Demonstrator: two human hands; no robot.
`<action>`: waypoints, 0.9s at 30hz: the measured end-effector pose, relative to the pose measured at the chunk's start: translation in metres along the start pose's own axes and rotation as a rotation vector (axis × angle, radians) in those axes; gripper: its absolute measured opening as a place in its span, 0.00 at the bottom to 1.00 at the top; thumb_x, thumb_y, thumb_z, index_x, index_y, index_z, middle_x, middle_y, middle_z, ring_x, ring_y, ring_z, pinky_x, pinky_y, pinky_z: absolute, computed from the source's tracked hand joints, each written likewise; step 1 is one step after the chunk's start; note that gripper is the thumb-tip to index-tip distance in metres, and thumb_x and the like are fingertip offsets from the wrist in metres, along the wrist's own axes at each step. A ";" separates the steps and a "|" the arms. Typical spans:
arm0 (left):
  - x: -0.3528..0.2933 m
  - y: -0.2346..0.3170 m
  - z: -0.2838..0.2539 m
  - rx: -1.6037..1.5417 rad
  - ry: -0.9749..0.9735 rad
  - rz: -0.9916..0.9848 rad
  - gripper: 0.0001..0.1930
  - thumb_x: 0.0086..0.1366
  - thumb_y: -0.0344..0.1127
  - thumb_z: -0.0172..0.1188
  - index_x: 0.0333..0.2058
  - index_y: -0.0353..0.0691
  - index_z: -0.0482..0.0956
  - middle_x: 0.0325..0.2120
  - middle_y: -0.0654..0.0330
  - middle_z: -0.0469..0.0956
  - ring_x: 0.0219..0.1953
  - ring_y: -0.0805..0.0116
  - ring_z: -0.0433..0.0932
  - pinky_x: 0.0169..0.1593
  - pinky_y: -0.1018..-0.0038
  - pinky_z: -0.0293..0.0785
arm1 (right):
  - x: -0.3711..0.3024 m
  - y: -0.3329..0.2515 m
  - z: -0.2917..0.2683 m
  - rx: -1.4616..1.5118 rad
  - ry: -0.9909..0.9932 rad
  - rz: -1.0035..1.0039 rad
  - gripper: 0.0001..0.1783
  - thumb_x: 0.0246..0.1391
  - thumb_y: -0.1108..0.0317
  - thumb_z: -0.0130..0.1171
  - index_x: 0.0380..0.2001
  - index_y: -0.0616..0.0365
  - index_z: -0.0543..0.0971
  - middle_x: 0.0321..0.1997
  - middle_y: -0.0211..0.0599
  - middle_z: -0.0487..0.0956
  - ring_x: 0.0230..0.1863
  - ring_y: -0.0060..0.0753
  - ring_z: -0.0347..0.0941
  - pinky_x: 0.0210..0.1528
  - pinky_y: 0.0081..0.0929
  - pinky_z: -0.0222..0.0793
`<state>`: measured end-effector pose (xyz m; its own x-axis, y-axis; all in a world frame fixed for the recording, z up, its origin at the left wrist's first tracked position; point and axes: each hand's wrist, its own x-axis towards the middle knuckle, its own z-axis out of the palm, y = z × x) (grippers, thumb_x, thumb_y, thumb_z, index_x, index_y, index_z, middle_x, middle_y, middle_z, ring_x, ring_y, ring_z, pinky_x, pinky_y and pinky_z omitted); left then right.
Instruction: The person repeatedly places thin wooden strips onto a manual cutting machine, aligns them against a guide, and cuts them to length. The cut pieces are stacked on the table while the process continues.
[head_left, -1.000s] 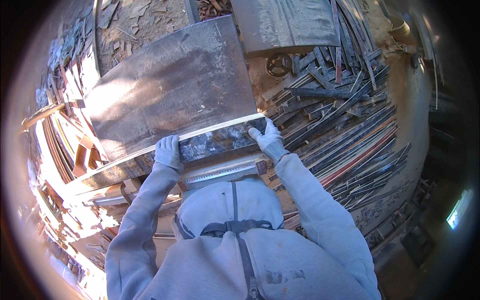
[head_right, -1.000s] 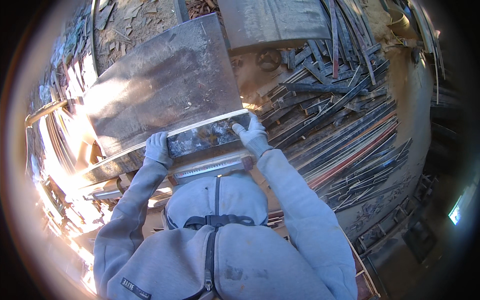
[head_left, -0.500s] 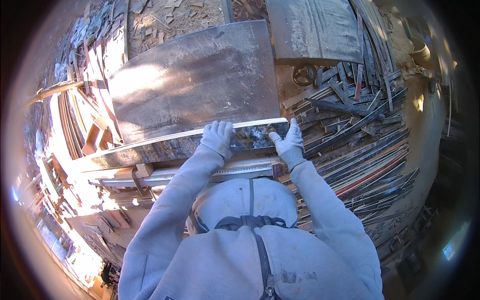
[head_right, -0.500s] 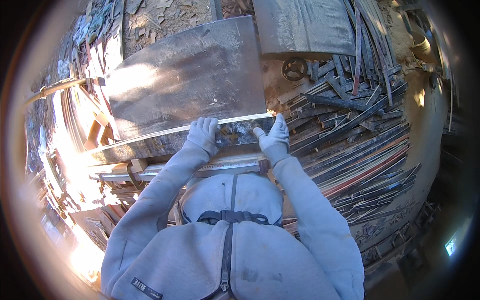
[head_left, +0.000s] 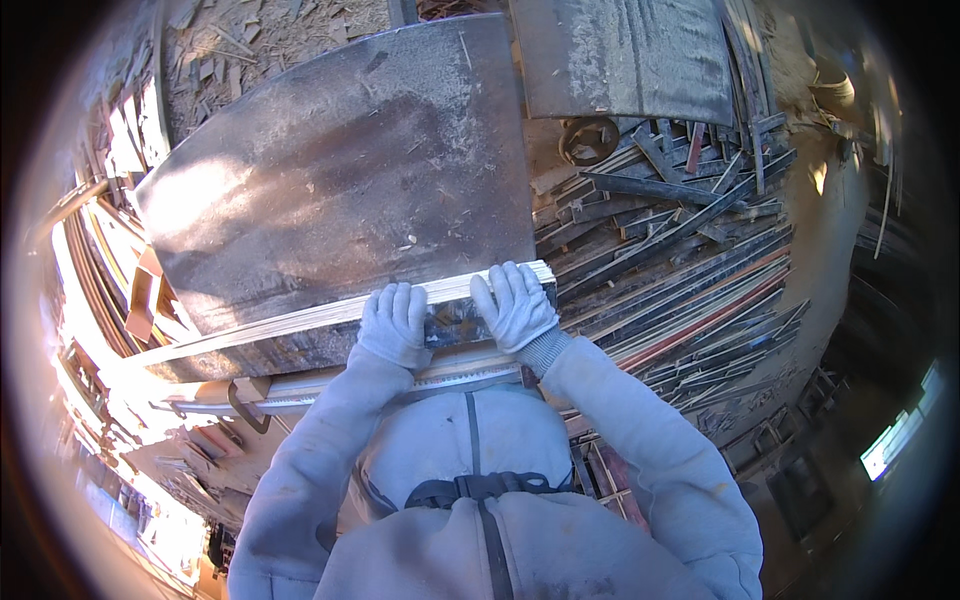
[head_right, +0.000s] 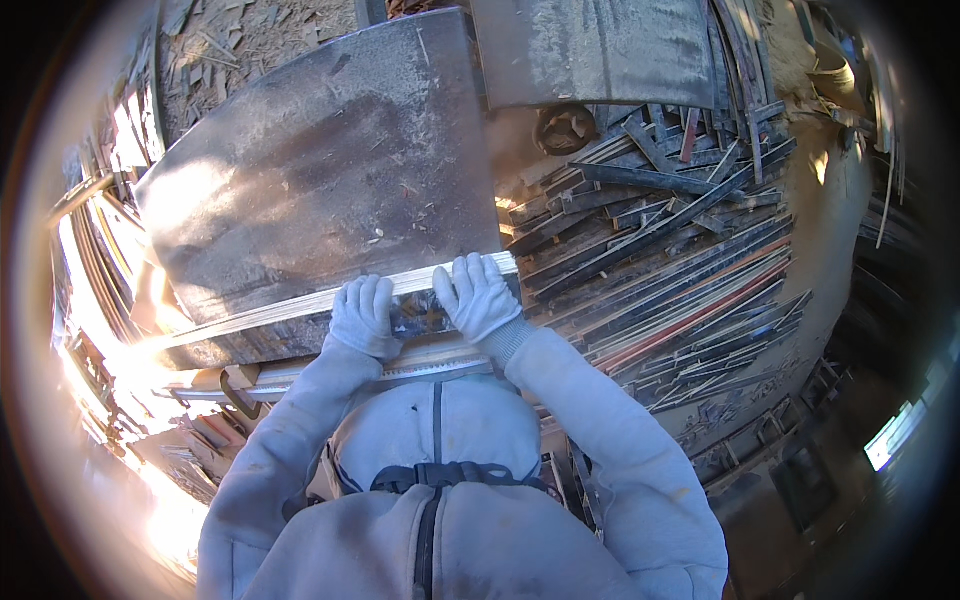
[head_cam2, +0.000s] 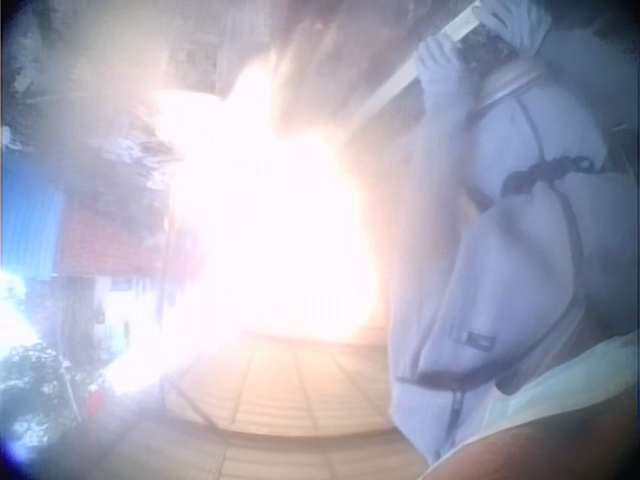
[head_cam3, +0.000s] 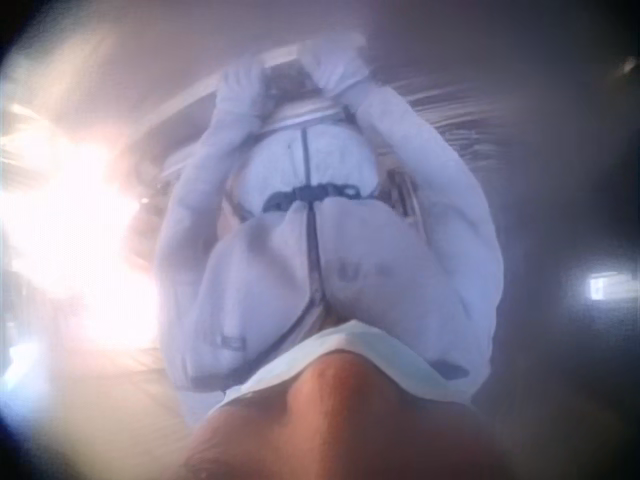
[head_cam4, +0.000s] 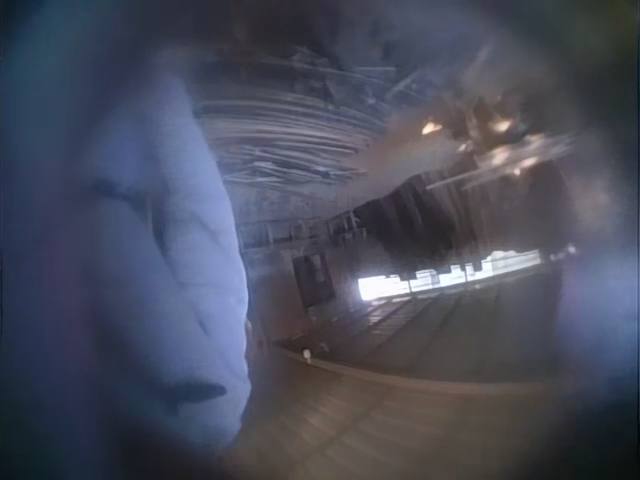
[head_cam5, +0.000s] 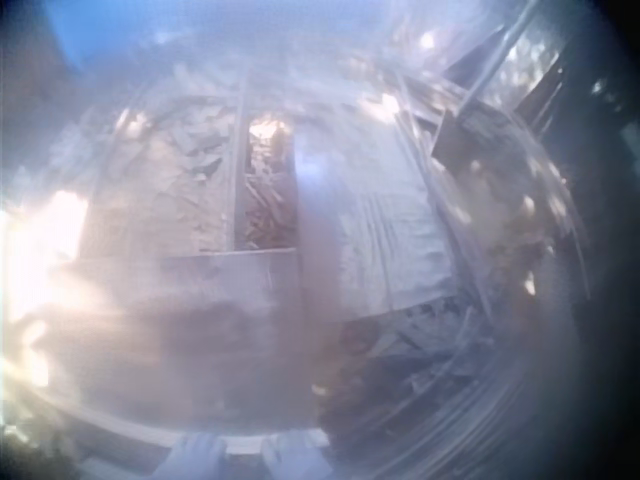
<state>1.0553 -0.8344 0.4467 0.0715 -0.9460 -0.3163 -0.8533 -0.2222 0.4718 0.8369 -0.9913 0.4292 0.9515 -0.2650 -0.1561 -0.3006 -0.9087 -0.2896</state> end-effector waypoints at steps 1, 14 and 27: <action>0.000 0.001 0.000 -0.010 0.020 0.002 0.51 0.46 0.39 0.80 0.67 0.36 0.62 0.59 0.45 0.72 0.63 0.40 0.73 0.67 0.42 0.66 | -0.001 0.001 0.001 0.027 -0.011 0.005 0.32 0.68 0.61 0.54 0.71 0.63 0.69 0.63 0.64 0.77 0.65 0.66 0.75 0.71 0.67 0.67; 0.010 0.002 -0.009 0.046 0.035 0.005 0.45 0.51 0.41 0.77 0.66 0.39 0.64 0.58 0.47 0.72 0.59 0.42 0.73 0.64 0.46 0.68 | 0.026 -0.024 0.003 -0.113 0.122 -0.026 0.36 0.70 0.60 0.51 0.79 0.56 0.64 0.74 0.60 0.70 0.76 0.65 0.64 0.81 0.70 0.51; 0.134 -0.059 -0.096 0.188 0.207 -0.004 0.44 0.45 0.42 0.79 0.62 0.41 0.70 0.49 0.50 0.76 0.52 0.46 0.76 0.55 0.51 0.71 | 0.172 0.053 -0.086 -0.081 -0.024 -0.028 0.51 0.48 0.59 0.70 0.76 0.60 0.65 0.57 0.45 0.76 0.60 0.48 0.73 0.66 0.49 0.65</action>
<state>1.1646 -0.9710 0.4559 0.1629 -0.9776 -0.1335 -0.9321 -0.1968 0.3040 0.9903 -1.1128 0.4681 0.9574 -0.2324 -0.1716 -0.2668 -0.9390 -0.2168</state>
